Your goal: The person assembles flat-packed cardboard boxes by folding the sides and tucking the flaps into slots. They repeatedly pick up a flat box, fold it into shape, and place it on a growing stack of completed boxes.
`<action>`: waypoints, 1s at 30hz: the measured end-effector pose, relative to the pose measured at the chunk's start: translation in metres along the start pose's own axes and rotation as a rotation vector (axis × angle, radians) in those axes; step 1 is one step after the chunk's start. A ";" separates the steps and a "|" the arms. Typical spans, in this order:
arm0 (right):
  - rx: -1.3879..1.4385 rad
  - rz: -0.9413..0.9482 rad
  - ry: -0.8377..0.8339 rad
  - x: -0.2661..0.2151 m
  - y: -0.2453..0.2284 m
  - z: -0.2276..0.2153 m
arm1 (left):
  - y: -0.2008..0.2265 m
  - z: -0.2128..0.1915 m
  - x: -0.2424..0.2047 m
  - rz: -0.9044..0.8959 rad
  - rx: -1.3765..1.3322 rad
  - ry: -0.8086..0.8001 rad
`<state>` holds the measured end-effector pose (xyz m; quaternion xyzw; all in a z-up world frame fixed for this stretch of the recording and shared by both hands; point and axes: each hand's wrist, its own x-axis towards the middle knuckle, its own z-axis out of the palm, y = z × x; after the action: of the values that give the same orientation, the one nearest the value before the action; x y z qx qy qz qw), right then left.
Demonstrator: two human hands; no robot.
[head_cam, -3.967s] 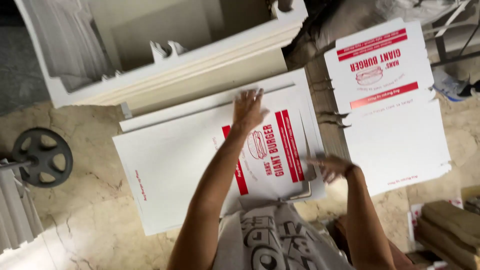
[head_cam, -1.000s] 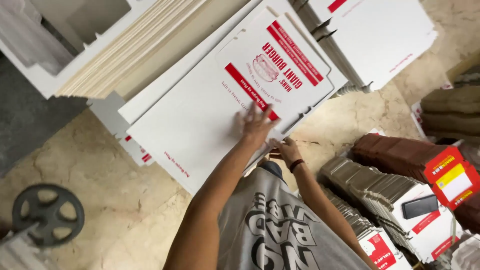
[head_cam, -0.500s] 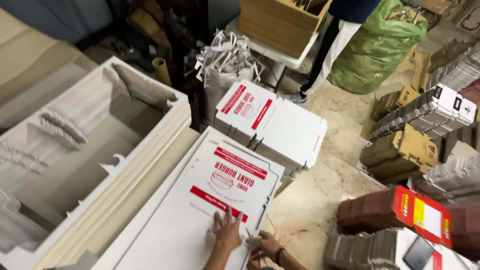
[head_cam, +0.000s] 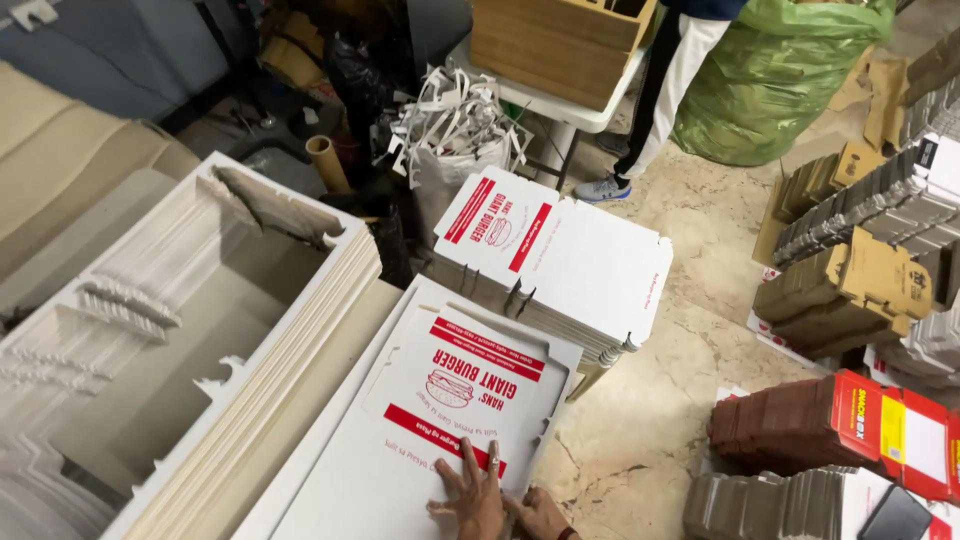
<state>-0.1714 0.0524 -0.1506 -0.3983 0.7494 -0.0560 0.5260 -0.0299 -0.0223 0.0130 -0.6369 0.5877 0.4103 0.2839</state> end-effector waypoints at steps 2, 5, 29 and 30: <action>0.069 -0.147 -0.021 0.010 0.005 -0.003 | -0.001 -0.005 0.002 0.025 -0.042 -0.063; 0.097 0.093 -0.062 -0.009 -0.014 -0.011 | -0.010 -0.023 -0.014 0.069 -0.059 -0.163; -0.140 0.106 0.086 -0.044 -0.072 -0.011 | -0.028 -0.034 -0.083 0.141 0.066 -0.119; -0.146 0.099 0.092 -0.032 -0.074 -0.006 | -0.022 0.019 -0.018 0.145 0.060 -0.110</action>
<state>-0.1327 0.0217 -0.0870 -0.3950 0.7937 0.0063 0.4627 -0.0117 0.0064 0.0165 -0.5603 0.6278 0.4466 0.3041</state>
